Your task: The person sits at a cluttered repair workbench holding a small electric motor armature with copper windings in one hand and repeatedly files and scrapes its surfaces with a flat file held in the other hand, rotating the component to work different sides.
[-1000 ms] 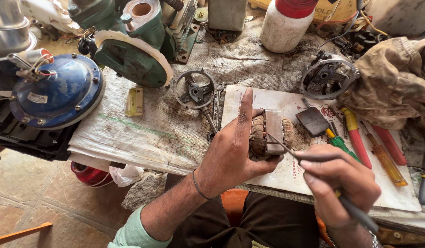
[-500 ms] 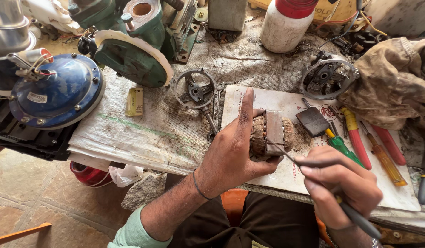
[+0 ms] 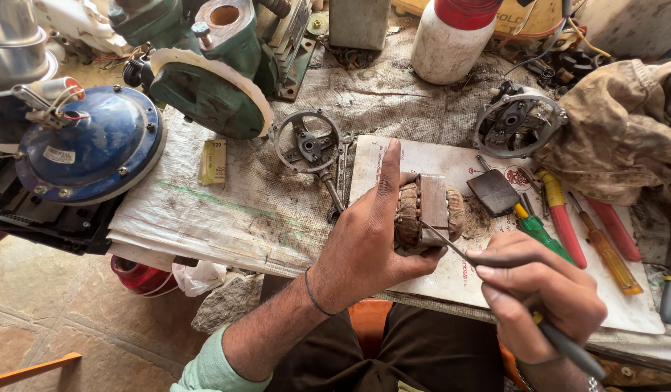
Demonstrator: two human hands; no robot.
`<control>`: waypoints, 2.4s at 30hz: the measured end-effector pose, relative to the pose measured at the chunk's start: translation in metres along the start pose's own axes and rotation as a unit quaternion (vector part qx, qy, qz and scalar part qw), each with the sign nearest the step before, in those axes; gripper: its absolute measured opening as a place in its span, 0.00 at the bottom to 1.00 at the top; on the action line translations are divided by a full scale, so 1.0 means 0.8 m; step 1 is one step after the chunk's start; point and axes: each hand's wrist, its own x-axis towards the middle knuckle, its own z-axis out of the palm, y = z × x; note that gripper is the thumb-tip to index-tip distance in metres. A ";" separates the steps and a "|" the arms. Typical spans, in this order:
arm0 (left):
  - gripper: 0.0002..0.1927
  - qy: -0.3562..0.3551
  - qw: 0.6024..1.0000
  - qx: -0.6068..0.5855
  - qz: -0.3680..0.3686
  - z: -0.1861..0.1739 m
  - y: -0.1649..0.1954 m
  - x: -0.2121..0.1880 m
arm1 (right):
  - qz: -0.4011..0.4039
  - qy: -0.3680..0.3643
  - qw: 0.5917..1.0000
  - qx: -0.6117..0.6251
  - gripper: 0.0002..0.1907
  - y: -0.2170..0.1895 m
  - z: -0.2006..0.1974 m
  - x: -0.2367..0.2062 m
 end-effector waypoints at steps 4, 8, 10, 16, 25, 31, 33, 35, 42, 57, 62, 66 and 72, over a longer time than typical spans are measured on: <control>0.72 0.004 1.000 0.007 0.013 0.000 0.000 -0.001 | 0.044 -0.001 0.994 -0.101 0.04 -0.001 0.000 0.001; 0.72 0.007 1.000 0.013 0.021 0.002 -0.001 0.000 | 0.021 0.009 1.000 -0.011 0.05 0.001 -0.001 0.000; 0.72 0.011 1.000 0.015 0.024 0.003 -0.001 0.000 | 0.100 0.025 0.994 -0.031 0.05 0.002 -0.002 -0.001; 0.71 0.002 1.000 0.000 0.007 0.001 -0.001 -0.002 | 0.059 0.012 0.998 -0.021 0.06 0.005 -0.004 -0.005; 0.71 0.008 1.000 0.006 0.011 0.001 -0.001 -0.003 | 0.090 0.001 0.994 -0.062 0.03 0.005 -0.003 -0.004; 0.72 0.014 1.000 0.010 0.023 0.001 -0.001 -0.002 | 0.096 0.019 0.995 -0.038 0.05 0.001 -0.002 -0.002; 0.72 0.013 1.000 0.010 0.024 0.001 -0.001 -0.003 | 0.038 0.017 0.999 0.005 0.04 -0.001 0.000 -0.002; 0.72 0.002 1.000 0.009 0.015 0.001 -0.001 -0.003 | 0.042 0.027 0.998 0.025 0.04 -0.003 0.001 -0.003; 0.72 -0.001 1.000 0.004 0.012 0.001 -0.002 -0.003 | 0.023 0.056 0.997 0.056 0.07 0.005 0.002 -0.006; 0.70 0.017 0.999 -0.010 0.043 0.007 0.004 0.002 | 0.135 0.002 0.991 0.015 0.11 -0.002 -0.016 -0.007; 0.67 -0.011 0.998 -0.036 0.042 0.006 0.007 0.003 | 0.151 -0.027 0.987 -0.051 0.12 -0.006 -0.017 0.004; 0.66 0.004 0.997 0.004 0.076 0.009 0.001 0.001 | 0.140 -0.017 0.989 -0.051 0.12 -0.004 -0.010 0.006; 0.62 0.002 0.999 -0.026 0.036 0.009 -0.007 -0.003 | 0.102 -0.031 0.991 -0.086 0.10 -0.003 -0.002 0.008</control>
